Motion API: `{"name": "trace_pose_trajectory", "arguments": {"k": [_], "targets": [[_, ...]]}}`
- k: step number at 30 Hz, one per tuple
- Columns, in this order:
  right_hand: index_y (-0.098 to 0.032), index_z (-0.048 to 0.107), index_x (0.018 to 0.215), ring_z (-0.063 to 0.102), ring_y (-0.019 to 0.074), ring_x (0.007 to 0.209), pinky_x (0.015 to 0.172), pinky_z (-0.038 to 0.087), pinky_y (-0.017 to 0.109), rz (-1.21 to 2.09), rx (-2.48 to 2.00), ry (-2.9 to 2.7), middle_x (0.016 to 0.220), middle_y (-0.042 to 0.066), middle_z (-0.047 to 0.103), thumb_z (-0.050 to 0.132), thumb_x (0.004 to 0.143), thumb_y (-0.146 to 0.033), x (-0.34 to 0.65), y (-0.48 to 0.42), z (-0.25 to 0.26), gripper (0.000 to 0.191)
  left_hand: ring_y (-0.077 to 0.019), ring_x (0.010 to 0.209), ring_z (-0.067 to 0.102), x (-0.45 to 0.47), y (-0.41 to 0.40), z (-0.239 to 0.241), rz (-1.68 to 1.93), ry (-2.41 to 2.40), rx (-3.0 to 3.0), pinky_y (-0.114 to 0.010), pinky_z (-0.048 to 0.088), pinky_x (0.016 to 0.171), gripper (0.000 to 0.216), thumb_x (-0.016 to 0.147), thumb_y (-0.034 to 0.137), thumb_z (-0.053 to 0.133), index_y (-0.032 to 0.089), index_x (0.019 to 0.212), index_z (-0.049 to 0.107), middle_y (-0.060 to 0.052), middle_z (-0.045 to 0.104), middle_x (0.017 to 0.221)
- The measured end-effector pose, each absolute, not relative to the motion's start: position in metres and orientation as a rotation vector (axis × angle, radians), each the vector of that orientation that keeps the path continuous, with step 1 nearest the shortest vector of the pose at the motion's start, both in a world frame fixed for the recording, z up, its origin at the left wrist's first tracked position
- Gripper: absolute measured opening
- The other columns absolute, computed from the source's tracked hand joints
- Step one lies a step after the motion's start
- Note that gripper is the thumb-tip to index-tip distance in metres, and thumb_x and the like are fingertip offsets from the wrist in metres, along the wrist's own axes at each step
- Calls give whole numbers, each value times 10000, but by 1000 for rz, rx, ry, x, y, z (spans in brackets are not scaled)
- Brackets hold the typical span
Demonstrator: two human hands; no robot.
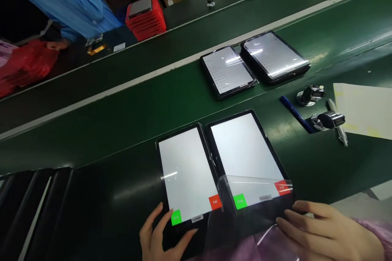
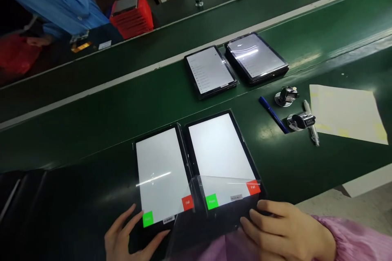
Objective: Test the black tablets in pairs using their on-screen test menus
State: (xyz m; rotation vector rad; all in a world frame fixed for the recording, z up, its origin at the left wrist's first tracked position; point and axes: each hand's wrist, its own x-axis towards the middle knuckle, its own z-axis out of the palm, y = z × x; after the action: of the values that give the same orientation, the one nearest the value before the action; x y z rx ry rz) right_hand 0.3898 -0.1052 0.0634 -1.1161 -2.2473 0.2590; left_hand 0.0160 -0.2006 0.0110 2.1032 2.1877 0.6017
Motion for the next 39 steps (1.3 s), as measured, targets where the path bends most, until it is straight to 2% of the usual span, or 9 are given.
{"name": "trace_pose_trajectory", "arguments": {"k": [4,7,15,20,26,29,32,35,39], "targets": [[-349,741,1263,790,213,923,875,652,399,314,-1008,-2255,1003,-8,821,368,1106,-174,408,-126,60,441,-283,975,746,0,-189,23,696,1859,2463,-622,633,1006,340,820,74,822,300,1030,681,-22,623,1038],[-307,724,1295,792,176,1014,894,667,358,256,-795,-2383,1092,-21,829,383,1121,-146,427,-118,58,415,-237,862,743,-2,-184,32,764,1822,2493,-596,642,974,296,825,23,796,274,900,658,9,611,916],[-252,766,1102,756,181,1141,935,666,353,17,-538,-2526,1122,16,823,448,1090,-114,442,-94,51,346,-198,820,728,8,-183,37,837,1841,2399,-551,670,934,273,867,18,757,272,907,667,23,588,865],[-202,745,1031,771,170,994,907,650,336,-47,-510,-2561,1000,35,824,485,1086,-110,433,-83,72,280,-167,801,718,8,-178,33,915,1775,2547,-474,669,939,192,880,64,800,224,935,709,22,603,845],[-211,707,1124,734,193,865,802,561,364,-163,-713,-2519,1001,40,803,685,1008,-146,404,-35,69,135,-151,813,700,7,-173,30,967,1687,2637,-422,647,963,126,902,64,785,168,938,724,14,590,838],[-175,686,1203,719,244,881,733,519,381,-204,-971,-2490,1026,110,781,601,1078,-269,386,-6,57,179,-144,789,691,8,-172,30,970,1655,2645,-397,648,946,123,915,49,757,166,929,724,17,586,826],[-141,685,1183,711,238,863,705,508,364,-132,-977,-2459,993,129,759,527,1114,-286,374,3,56,226,-139,781,684,10,-172,30,1009,1654,2611,-380,641,963,131,928,33,729,163,922,715,16,596,823],[-159,696,1041,707,170,836,767,540,347,136,-673,-2479,905,55,748,574,1086,-189,372,-15,69,134,-140,783,682,11,-166,30,1084,1686,2556,-378,642,968,140,927,27,723,165,916,702,15,597,827],[-182,720,918,736,122,909,897,577,327,328,-464,-2519,887,1,774,473,1109,-121,384,-54,86,318,-146,795,683,9,-143,34,1194,1739,2521,-359,646,933,172,896,8,746,173,904,698,7,596,847]]}}
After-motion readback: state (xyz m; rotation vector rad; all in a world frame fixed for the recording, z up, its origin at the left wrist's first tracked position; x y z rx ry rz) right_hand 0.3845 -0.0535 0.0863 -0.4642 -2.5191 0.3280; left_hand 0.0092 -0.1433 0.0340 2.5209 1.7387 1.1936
